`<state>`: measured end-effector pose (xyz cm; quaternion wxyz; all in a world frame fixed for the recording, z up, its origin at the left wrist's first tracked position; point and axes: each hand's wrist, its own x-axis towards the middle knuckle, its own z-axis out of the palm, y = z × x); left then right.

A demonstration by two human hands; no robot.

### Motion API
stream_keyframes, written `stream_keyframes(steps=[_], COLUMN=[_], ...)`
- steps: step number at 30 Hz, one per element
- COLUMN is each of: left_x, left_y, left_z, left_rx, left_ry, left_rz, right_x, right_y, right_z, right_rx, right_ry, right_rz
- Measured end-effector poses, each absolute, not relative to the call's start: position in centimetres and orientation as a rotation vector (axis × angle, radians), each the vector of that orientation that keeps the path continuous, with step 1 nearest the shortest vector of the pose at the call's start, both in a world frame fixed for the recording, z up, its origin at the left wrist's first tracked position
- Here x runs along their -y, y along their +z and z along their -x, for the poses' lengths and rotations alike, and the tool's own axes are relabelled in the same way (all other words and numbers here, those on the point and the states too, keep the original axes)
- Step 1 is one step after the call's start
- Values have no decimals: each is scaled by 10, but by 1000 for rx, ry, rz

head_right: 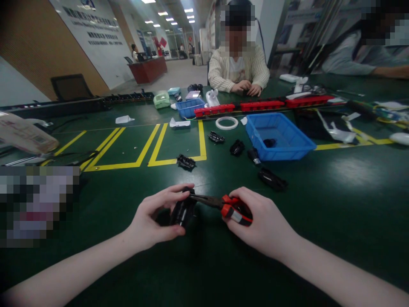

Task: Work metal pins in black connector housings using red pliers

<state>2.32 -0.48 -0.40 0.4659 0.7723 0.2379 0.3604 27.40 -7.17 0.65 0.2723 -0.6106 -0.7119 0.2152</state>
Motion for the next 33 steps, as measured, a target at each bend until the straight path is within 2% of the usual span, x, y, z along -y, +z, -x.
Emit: stream_keyframes(steps=[9,18,26,33], left_x=[13,24,28,25], left_y=[4,7,4,5], left_z=[-24,-39,-43,-41], left_rx=[-660,-624,-799,-760], left_ry=[817,710,679,663], left_rz=[-1689,-1306,-1469,-1498], right_x=[73,69,68,68], right_y=[7,2,-4,-5], right_z=[-271,-288,-292,-296], right_rx=[1928,2113,2223,2238], right_ry=[525,228,47,95], right_rz=[1603,1585,1523,1508])
